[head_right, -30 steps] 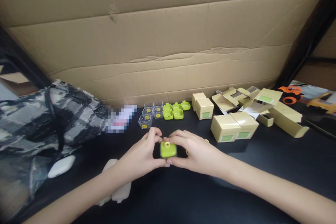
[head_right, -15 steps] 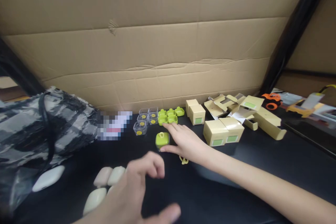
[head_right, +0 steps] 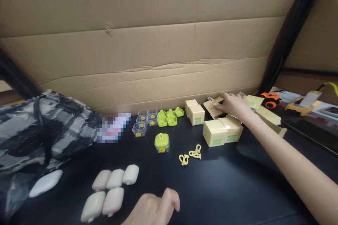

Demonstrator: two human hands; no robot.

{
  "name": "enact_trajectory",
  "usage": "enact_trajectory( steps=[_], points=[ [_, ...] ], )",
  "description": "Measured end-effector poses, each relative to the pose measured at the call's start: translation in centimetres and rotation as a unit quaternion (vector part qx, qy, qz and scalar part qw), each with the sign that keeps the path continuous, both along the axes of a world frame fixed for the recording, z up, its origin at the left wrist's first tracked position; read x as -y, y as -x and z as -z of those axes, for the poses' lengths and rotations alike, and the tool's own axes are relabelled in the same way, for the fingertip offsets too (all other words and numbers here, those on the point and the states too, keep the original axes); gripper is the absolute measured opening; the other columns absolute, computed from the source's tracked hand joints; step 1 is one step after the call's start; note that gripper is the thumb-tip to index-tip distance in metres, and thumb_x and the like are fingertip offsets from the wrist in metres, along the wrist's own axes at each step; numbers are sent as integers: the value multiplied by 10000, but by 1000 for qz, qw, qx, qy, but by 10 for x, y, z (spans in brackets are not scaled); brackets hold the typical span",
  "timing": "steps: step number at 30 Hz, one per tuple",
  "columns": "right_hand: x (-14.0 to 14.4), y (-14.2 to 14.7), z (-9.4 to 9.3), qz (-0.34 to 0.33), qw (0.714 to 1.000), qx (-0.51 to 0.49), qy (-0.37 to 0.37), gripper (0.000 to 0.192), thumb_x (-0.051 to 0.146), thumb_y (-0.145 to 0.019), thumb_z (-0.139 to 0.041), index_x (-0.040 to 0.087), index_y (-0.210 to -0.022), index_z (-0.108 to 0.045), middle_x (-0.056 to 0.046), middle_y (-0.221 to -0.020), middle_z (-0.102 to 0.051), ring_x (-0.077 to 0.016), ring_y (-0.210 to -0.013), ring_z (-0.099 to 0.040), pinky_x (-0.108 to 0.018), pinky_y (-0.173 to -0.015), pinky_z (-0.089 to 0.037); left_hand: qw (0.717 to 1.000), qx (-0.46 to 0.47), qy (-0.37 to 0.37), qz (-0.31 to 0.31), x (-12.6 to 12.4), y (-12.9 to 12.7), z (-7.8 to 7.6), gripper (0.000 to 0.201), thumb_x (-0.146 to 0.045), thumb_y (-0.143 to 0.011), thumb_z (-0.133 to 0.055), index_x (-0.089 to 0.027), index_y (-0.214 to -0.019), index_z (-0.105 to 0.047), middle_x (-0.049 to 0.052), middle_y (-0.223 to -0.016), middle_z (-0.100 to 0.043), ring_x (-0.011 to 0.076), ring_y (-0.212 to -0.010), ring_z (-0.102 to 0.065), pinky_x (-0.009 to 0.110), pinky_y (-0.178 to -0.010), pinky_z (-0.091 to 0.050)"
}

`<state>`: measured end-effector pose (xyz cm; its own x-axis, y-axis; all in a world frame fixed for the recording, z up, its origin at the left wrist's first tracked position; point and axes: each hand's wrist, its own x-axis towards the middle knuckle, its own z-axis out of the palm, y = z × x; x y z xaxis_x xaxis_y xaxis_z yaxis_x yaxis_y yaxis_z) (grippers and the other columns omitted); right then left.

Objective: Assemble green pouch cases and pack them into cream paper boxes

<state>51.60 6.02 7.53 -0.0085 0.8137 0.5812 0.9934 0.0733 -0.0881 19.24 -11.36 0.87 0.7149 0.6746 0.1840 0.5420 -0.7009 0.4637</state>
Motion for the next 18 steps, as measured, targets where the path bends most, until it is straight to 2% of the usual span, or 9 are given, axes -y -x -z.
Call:
enact_trajectory(
  steps=[2, 5, 9, 12, 15, 17, 18],
  points=[
    [0, 2, 3, 5, 1000, 3, -1, 474, 634, -746, -526, 191, -860, -653, -183, -795, -702, -368, -762, -646, -518, -705, -431, 999, -5, 33, -9, 0, 0, -2, 355, -554, -887, -351, -226, -832, -474, -82, -438, -346, 120, -321, -361, 229, -347, -197],
    [5, 12, -5, 15, 1000, 1, -24, 414, 567, -787, -501, 196, -893, -649, -146, -761, -704, -348, -742, -656, -513, -709, -437, 996, -4, 86, -21, -1, 1, -4, 414, -645, -820, -426, -235, -860, -464, -95, -450, -360, 115, -350, -386, 221, -383, -226],
    [22, 31, -28, 5, 997, -15, -81, 368, 458, -811, -509, 167, -991, -643, -166, -819, -713, -361, -831, -659, -519, -765, -431, 989, 32, 140, -26, 0, 2, -10, 336, -561, -810, -514, -243, -906, -463, -109, -476, -376, 99, -384, -371, 216, -428, -237],
    [44, 51, -41, -46, 990, -28, -127, 391, 429, -820, -518, 143, -1064, -621, -187, -967, -699, -370, -935, -640, -514, -804, -439, 975, 58, 211, -47, 1, 4, -18, 326, -418, -758, -627, -246, -970, -448, -105, -555, -440, 86, -437, -374, 213, -461, -245],
    [72, 78, -43, -153, 978, -21, -140, 375, 404, -831, -515, 160, -1101, -604, -137, -1040, -690, -298, -962, -644, -436, -835, -483, 933, 180, 306, -62, -3, 6, -29, 324, -413, -798, -595, -232, -1008, -426, -64, -684, -499, 73, -477, -387, 204, -475, -305],
    [90, 98, -37, -243, 960, -4, -137, 369, 375, -803, -558, 209, -1131, -593, -98, -1149, -666, -272, -1047, -623, -414, -897, -482, 881, 321, 340, -77, -8, 7, -38, 337, -492, -851, -526, -223, -1028, -423, -8, -805, -550, 88, -563, -488, 224, -537, -400],
    [99, 107, -32, -310, 941, 11, -139, 386, 331, -794, -588, 223, -1165, -583, -101, -1186, -651, -285, -1070, -615, -441, -906, -481, 850, 387, 344, -92, -11, 9, -42, 375, -528, -853, -518, -223, -1048, -420, 23, -873, -574, 112, -641, -550, 252, -595, -444]
  ],
)
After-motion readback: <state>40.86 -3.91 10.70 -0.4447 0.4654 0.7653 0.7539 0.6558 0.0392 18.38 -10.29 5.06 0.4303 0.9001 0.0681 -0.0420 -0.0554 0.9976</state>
